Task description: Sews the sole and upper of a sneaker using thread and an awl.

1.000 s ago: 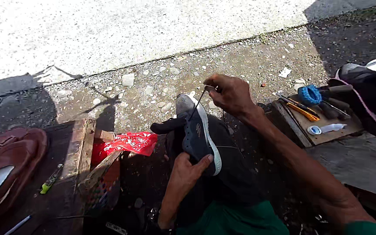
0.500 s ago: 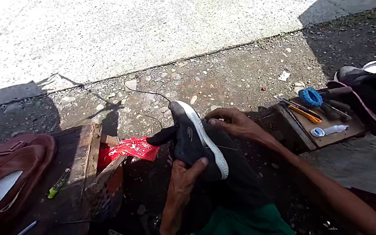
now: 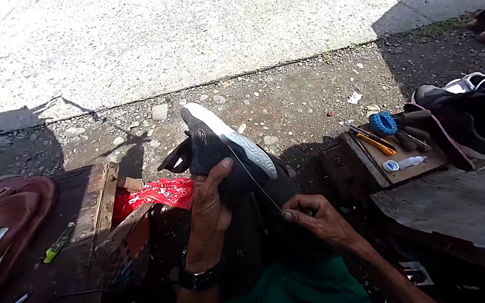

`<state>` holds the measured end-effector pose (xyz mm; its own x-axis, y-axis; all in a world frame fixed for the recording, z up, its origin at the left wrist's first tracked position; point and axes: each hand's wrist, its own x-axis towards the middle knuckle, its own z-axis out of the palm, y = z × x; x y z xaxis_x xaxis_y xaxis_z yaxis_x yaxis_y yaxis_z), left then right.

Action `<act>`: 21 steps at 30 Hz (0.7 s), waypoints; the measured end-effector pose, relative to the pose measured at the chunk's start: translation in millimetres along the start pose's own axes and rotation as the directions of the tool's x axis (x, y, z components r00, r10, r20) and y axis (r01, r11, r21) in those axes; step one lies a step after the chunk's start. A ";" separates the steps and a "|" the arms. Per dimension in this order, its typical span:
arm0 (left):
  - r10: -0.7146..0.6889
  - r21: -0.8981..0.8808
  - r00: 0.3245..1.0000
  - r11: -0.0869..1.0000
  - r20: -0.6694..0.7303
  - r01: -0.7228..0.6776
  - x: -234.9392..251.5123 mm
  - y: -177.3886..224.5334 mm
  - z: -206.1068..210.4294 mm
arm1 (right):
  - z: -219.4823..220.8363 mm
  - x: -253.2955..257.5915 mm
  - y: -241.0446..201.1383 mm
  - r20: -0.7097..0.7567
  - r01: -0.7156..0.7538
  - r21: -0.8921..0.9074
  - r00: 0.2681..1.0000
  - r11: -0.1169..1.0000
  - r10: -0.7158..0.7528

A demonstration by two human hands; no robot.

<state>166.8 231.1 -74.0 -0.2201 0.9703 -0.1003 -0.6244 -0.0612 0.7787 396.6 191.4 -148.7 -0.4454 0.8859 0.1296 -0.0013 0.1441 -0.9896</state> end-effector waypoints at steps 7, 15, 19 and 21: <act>-0.100 0.047 0.889 0.995 0.447 0.089 -57.9 -2.8 -32.3 | -76.9 112.4 13.8 0.075 0.116 -0.541 0.993 0.833 -0.090; -0.243 0.380 0.787 0.925 0.567 0.011 -91.6 -15.8 -67.4 | -86.5 204.8 -92.5 0.302 0.485 -0.719 0.863 0.499 -0.404; -0.279 0.444 0.776 0.896 0.565 -0.001 -91.6 -16.6 -78.8 | -59.5 181.9 -137.6 0.401 0.601 -0.567 0.799 0.564 -0.449; -0.279 0.428 0.788 0.903 0.549 0.021 -92.9 -15.3 -87.6 | -55.9 168.7 -142.8 0.418 0.624 -0.481 0.780 0.616 -0.465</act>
<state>131.1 121.3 -130.9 0.4122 0.9100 0.0436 -0.2477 0.0658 0.9666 371.6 345.0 18.0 -0.7216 0.4400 0.5346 0.1515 0.8538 -0.4981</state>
